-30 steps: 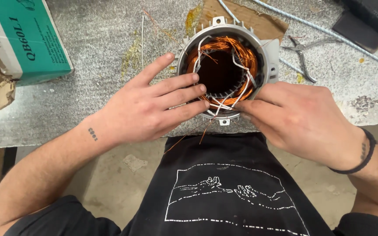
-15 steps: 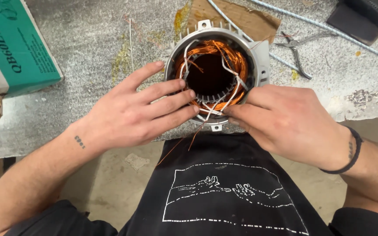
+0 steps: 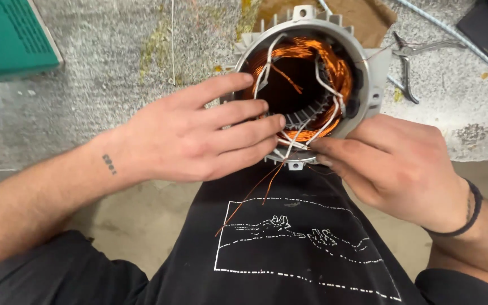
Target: Manually winding copper wire into an electric motor stator.
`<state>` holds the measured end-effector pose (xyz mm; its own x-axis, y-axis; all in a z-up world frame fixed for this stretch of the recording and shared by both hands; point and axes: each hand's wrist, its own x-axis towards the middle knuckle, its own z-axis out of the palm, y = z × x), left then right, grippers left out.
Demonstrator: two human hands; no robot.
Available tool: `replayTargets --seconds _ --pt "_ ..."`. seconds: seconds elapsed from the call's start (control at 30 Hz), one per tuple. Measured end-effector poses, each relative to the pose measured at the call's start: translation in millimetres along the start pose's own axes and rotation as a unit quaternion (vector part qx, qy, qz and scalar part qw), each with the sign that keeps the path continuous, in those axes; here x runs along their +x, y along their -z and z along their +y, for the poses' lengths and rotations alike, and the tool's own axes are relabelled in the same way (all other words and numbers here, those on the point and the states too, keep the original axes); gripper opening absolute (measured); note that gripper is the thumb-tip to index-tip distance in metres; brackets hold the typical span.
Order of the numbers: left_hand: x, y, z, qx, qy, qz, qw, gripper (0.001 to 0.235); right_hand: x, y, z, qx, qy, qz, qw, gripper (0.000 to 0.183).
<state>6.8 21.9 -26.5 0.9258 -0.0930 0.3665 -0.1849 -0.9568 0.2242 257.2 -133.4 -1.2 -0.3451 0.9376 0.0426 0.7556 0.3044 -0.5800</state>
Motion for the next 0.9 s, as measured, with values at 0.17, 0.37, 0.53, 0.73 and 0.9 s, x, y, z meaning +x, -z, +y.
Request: replayTargets --seconds 0.17,0.37,0.53,0.73,0.9 --pt "-2 -4 -3 0.002 -0.021 0.021 1.000 0.031 -3 -1 -5 -0.046 -0.023 -0.004 0.999 0.031" --pt "-3 -5 -4 0.001 -0.028 0.016 0.999 0.039 2 -1 -15 -0.060 -0.044 0.019 0.997 0.028" --pt "-13 -19 -6 -0.047 -0.037 0.015 0.998 0.046 -13 -8 -16 -0.065 -0.091 0.019 0.994 0.026" --pt "-15 -26 -8 -0.095 -0.036 0.014 0.995 0.051 -14 -5 -16 -0.073 -0.103 0.017 0.992 0.021" --pt "-15 -33 -9 -0.128 -0.037 0.015 0.991 0.052 -5 8 -17 -0.057 -0.036 0.018 0.998 0.027"
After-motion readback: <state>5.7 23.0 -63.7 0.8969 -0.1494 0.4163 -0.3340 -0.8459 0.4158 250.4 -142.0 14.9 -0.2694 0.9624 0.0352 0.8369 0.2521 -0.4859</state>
